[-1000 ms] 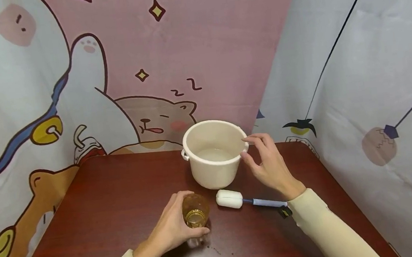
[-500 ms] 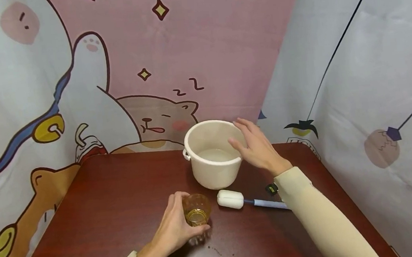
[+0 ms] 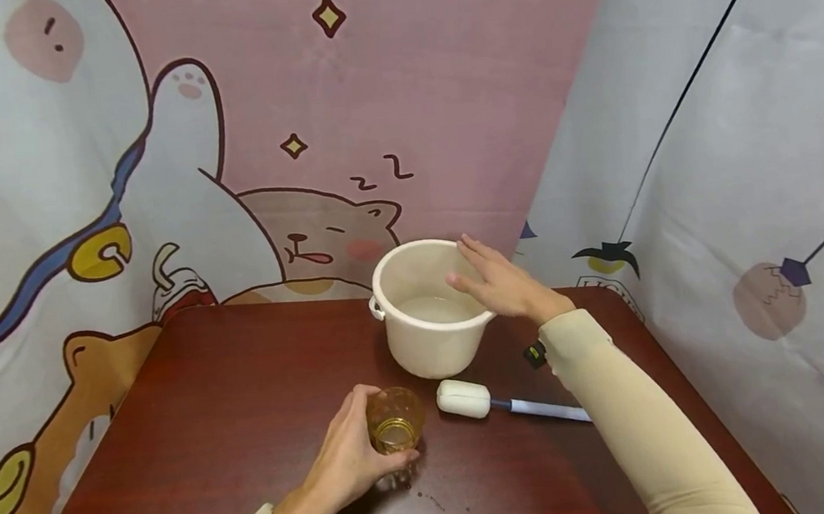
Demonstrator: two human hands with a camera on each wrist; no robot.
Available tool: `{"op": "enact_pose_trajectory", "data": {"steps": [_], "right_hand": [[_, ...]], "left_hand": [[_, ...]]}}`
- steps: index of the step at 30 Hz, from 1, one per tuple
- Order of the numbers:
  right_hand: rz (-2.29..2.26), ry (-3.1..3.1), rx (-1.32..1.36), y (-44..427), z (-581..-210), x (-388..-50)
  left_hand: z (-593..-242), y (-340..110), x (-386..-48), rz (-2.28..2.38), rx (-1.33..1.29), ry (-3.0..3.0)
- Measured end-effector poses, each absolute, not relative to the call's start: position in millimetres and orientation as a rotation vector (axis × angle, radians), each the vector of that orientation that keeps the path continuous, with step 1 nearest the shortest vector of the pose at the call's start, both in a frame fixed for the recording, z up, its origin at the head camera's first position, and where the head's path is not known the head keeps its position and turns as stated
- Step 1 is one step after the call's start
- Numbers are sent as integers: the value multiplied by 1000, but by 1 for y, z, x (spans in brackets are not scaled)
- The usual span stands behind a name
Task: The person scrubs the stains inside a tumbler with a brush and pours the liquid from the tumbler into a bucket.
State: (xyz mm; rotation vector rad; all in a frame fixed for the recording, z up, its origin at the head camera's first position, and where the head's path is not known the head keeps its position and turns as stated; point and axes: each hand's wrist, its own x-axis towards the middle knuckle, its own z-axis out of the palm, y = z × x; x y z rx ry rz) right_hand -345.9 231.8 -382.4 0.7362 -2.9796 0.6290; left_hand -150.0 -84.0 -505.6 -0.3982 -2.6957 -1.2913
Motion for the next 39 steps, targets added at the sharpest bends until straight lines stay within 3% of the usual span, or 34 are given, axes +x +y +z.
{"op": "enact_pose_trajectory", "data": {"steps": [22, 39], "right_hand": [[648, -2931, 727, 230, -391, -344], [666, -2908, 704, 230, -395, -345]], "left_hand": [[-502, -90, -153, -1302, -387, -2710], [-465, -98, -161, -1332, -500, -2638]]}}
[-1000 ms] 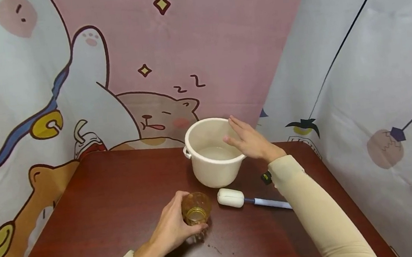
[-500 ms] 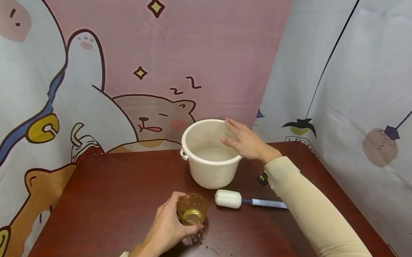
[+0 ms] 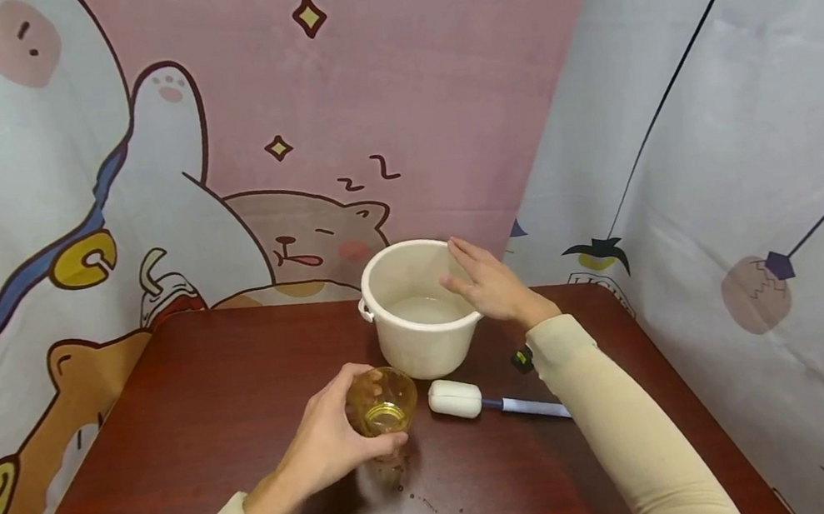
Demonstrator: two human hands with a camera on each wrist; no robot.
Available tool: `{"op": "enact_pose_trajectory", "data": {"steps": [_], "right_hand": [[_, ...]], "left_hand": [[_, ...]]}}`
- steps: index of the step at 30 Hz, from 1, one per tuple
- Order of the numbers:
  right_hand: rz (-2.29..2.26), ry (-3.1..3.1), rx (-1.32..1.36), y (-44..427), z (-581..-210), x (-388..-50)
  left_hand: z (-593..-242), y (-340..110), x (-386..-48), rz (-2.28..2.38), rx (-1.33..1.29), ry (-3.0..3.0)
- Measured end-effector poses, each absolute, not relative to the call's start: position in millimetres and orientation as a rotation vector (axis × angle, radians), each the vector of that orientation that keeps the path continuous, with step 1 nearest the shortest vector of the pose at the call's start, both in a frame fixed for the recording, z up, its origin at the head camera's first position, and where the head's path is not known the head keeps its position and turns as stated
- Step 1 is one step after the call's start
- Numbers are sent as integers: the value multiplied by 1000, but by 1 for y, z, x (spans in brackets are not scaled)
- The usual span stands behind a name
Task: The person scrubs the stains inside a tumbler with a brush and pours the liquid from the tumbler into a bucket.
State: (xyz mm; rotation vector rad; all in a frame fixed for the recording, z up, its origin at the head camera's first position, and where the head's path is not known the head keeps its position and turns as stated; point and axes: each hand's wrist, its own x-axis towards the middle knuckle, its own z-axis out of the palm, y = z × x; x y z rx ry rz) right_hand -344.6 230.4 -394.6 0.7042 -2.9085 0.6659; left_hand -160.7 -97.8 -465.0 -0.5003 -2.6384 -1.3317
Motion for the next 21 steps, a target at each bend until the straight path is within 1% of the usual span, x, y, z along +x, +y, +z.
{"op": "enact_pose_trajectory", "data": {"steps": [11, 21], "right_hand": [[675, -2888, 708, 230, -397, -344], [698, -2896, 690, 230, -396, -342]], "left_hand": [[-430, -105, -170, -1416, -573, -2577], [-399, -109, -187, -1318, -663, -2477]]}}
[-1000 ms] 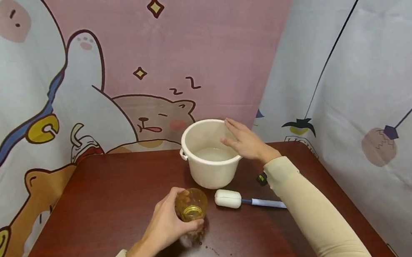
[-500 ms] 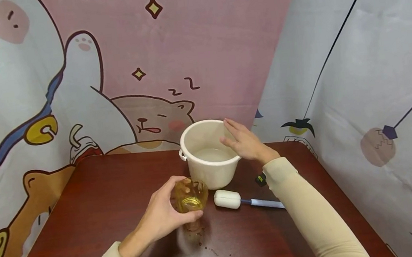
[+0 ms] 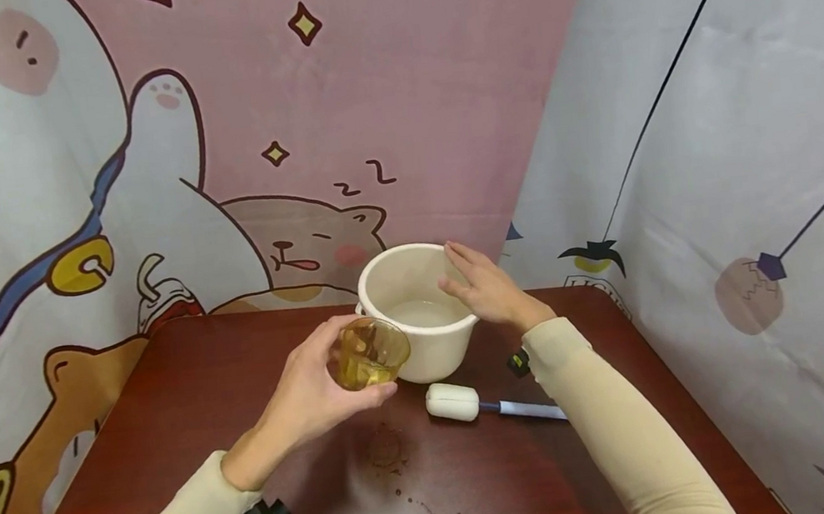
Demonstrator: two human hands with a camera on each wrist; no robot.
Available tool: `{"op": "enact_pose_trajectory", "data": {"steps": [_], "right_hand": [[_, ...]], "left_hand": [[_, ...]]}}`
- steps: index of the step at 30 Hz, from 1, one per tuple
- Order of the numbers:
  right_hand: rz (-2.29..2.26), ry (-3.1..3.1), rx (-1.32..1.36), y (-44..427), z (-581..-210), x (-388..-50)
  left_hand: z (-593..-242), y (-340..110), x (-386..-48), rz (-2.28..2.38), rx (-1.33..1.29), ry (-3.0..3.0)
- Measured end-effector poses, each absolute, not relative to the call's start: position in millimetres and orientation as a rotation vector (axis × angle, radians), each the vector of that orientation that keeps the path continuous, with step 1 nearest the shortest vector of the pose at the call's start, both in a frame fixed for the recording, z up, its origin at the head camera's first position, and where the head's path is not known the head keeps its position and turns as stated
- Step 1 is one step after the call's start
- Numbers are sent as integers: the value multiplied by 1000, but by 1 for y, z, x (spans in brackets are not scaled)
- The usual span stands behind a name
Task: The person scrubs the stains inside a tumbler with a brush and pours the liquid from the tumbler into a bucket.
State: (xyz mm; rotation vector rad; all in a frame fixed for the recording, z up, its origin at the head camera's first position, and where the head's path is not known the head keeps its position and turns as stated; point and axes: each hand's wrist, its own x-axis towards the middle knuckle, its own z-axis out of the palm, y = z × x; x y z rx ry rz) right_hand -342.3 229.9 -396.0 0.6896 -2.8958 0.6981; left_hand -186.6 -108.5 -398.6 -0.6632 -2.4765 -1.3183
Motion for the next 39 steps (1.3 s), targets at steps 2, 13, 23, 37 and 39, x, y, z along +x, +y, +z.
{"op": "enact_pose_trajectory", "data": {"steps": [2, 13, 23, 37, 39], "right_hand": [[698, -2896, 688, 230, -396, -342], [687, -2888, 687, 231, -396, -341], [683, -2887, 682, 230, -398, -341], [699, -2848, 688, 229, -397, -339], [707, -2843, 692, 229, -396, -338]], "left_hand": [[-394, -109, -191, -1319, -669, -2472], [-372, -115, -214, -1268, -636, -2547], [-347, -116, -236, -1194, -572, -2629], [-315, -114, -269, -1024, -540, -2761], [-312, -112, -274, -1003, -548, -2775]]}}
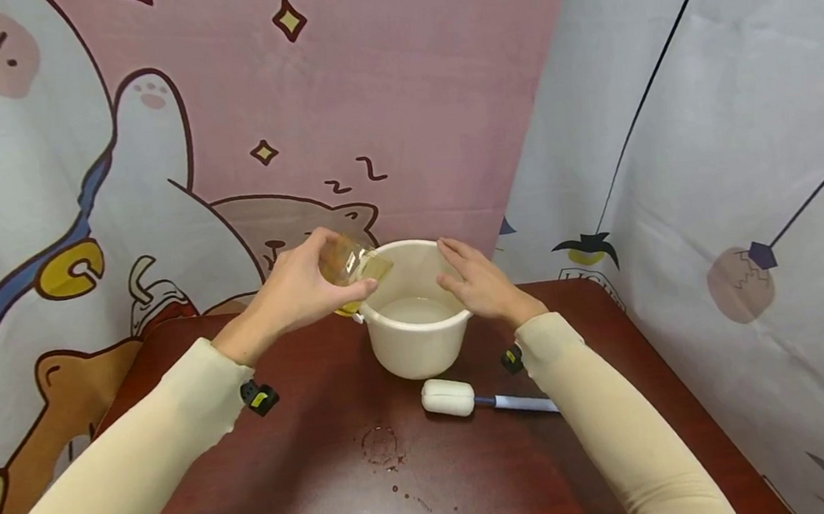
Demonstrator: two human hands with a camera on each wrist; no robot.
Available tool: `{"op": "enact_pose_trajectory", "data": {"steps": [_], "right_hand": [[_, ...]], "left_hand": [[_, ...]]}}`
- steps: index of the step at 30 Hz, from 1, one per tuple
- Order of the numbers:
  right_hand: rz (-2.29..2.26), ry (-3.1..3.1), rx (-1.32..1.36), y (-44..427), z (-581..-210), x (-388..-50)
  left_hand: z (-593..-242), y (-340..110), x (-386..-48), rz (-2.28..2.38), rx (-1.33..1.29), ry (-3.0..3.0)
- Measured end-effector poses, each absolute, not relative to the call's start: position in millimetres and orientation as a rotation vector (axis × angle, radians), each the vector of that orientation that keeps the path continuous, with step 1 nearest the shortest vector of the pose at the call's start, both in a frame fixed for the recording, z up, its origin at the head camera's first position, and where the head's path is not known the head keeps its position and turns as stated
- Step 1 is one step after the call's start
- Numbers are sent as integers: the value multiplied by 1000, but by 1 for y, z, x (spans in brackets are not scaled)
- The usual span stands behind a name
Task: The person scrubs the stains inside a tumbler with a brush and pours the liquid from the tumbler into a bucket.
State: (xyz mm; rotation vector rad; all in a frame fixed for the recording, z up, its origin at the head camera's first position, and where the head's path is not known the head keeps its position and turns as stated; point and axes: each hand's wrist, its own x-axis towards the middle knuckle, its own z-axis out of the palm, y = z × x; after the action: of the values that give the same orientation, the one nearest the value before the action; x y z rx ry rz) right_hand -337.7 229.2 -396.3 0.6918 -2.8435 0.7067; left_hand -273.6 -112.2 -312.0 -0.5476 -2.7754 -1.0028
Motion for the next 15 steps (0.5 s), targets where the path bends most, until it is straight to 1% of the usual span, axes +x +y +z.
{"op": "enact_pose_trajectory", "data": {"steps": [6, 7, 10, 13, 14, 15], "right_hand": [[781, -2838, 727, 240, -407, -351], [807, -2808, 769, 249, -422, -368], [778, -2806, 780, 254, -432, -379], [811, -2815, 762, 251, -429, -377], [791, -2842, 724, 243, -414, -361], [774, -2845, 712, 240, -411, -356]], "left_hand": [[-302, -102, -286, -940, -562, -2808], [-301, -100, -288, -938, -561, -2810], [-297, -97, -292, -938, -575, -2817], [-293, -94, -295, -928, -586, -2832], [-292, -93, -295, -919, -592, -2838], [-291, -92, -296, -910, -595, -2846]]}}
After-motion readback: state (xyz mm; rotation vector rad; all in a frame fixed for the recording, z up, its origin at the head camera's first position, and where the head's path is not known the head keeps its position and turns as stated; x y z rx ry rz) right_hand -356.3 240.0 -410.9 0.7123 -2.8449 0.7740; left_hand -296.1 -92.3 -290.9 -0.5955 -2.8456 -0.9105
